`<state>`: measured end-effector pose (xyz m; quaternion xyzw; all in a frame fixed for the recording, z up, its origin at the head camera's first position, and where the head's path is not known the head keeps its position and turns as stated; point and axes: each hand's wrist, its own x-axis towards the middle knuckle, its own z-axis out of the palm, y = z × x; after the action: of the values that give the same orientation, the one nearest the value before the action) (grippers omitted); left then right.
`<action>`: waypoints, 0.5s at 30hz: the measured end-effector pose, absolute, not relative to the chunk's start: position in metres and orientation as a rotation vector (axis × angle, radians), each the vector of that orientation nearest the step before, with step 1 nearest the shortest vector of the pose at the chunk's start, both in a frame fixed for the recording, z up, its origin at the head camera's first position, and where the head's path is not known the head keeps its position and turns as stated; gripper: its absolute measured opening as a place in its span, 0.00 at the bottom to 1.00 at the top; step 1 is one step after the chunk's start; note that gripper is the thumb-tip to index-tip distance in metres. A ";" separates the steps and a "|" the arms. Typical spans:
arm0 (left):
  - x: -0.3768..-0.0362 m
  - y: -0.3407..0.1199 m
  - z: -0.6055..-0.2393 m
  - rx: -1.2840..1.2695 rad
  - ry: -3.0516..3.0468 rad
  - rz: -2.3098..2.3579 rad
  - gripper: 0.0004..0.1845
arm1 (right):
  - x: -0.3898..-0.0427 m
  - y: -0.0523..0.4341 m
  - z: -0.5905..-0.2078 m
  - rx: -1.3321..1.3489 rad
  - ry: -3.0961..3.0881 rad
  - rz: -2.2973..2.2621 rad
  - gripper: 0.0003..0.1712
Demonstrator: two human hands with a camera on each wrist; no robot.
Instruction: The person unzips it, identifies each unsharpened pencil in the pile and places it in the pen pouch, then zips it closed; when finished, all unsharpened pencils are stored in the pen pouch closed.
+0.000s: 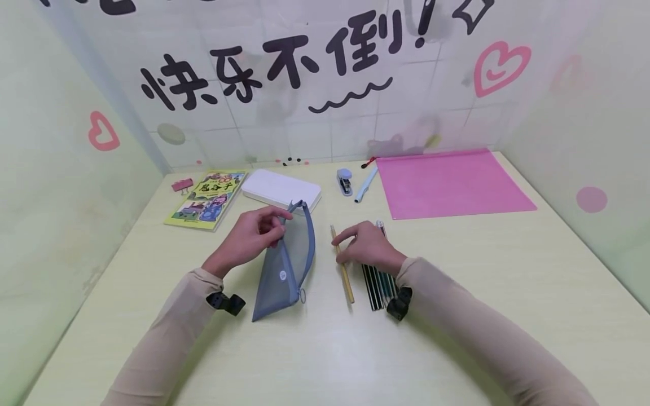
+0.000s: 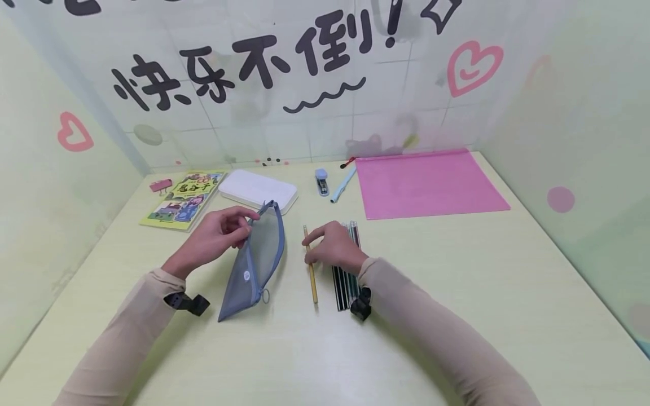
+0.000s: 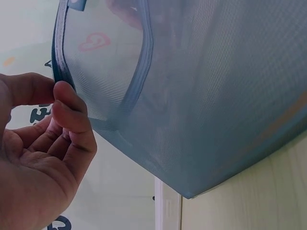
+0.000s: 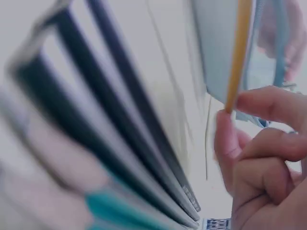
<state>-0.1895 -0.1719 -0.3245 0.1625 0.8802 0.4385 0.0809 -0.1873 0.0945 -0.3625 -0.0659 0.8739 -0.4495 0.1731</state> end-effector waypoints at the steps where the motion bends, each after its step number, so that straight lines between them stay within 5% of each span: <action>1: -0.190 -0.172 -0.325 0.486 2.631 1.312 0.15 | -0.187 0.095 -0.362 -0.153 2.424 -1.362 0.20; 15: -0.188 -0.169 -0.328 0.476 2.612 1.351 0.16 | -0.184 0.052 -0.356 -0.110 2.239 -2.012 0.22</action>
<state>-0.1884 -0.1686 -0.3285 0.1591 0.8740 0.4520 0.0811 -0.1840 0.0523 -0.3555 -0.0363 0.7417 -0.6667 0.0647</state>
